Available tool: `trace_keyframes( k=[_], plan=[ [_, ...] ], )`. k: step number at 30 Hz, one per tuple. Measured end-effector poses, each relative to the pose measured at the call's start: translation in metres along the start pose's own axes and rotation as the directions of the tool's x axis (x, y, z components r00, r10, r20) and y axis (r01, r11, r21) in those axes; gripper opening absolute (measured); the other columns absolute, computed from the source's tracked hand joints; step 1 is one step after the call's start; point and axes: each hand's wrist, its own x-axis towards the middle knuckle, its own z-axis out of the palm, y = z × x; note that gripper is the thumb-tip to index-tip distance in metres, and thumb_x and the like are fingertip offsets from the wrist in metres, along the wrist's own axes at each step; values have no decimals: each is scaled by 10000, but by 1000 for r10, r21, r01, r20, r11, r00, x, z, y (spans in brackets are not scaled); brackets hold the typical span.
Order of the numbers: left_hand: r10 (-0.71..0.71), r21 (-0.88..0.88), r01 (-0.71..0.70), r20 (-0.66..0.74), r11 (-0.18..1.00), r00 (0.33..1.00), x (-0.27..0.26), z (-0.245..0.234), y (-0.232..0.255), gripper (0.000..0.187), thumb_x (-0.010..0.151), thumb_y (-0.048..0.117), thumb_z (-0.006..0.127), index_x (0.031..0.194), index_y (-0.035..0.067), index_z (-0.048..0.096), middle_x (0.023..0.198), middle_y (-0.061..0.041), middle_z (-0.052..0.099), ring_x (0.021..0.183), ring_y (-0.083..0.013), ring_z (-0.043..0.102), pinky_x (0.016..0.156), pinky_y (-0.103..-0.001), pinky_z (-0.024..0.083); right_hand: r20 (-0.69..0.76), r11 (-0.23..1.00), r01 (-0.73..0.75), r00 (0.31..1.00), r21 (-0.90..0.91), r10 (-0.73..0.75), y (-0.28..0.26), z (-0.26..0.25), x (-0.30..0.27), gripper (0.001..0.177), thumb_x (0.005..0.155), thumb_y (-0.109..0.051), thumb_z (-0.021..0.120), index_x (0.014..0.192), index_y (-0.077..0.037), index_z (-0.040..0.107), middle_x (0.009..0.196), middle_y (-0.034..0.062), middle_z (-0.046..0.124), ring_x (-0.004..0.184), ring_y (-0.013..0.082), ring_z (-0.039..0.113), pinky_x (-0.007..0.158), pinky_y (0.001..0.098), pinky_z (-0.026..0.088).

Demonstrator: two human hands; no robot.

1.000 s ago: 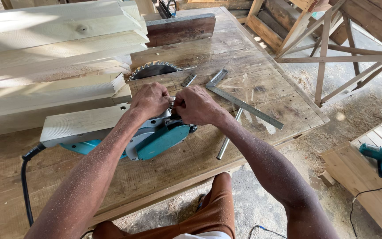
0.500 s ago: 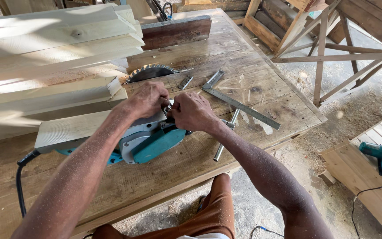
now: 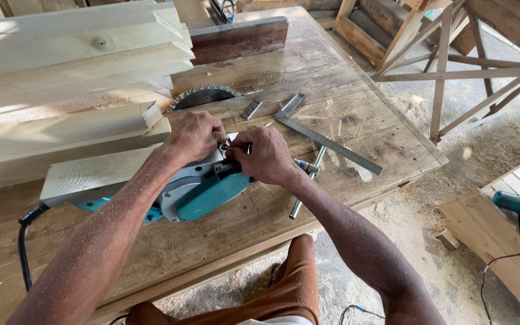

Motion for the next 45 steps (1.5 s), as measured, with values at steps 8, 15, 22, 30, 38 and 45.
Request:
trace_keyframes(
  k=[8,15,22,30,38,45],
  plan=[
    [481,36,-480,-89,877,872,13,-8,-20,77,889,46,708,822,24,741,851,-84,688,783,-194,653,705,-386,575,67,972,-149,984,-181,163,-2,11,9,149,863,-252,754,839,-111,796,758,74,750,730,191,717,755,400,558],
    [263,4,-264,-114,964,958,-5,-12,-5,168,958,197,746,971,31,766,902,-126,675,784,-230,654,666,-389,572,57,996,20,998,92,-25,23,-1,25,118,926,-169,720,944,-90,805,801,45,783,679,109,732,647,294,605],
    [199,-84,-204,-64,975,978,8,-15,-9,174,863,-21,678,994,29,780,997,-140,737,860,-215,696,769,-343,575,113,997,55,992,49,-60,20,1,36,115,847,-141,791,950,-119,839,782,88,789,642,109,710,623,305,586],
    [291,61,-289,-26,955,956,13,-3,-15,68,920,9,683,944,12,747,986,-171,692,852,-258,676,721,-362,606,126,983,-11,991,-181,35,12,14,42,152,891,-165,778,810,-37,793,730,123,773,640,159,692,654,326,550],
    [69,-54,-68,0,996,998,-2,-12,-5,92,965,75,660,961,41,746,907,-139,744,751,-198,705,660,-322,613,153,994,83,984,68,-93,19,9,44,126,850,-231,728,860,-116,781,795,44,775,667,125,744,659,331,634],
    [135,-61,-135,0,989,991,3,-16,4,81,911,36,678,924,17,756,960,-158,719,825,-244,717,728,-393,612,157,981,-79,982,-176,107,6,8,40,193,884,-186,758,822,-4,776,753,124,767,668,190,728,712,356,591]
  ],
)
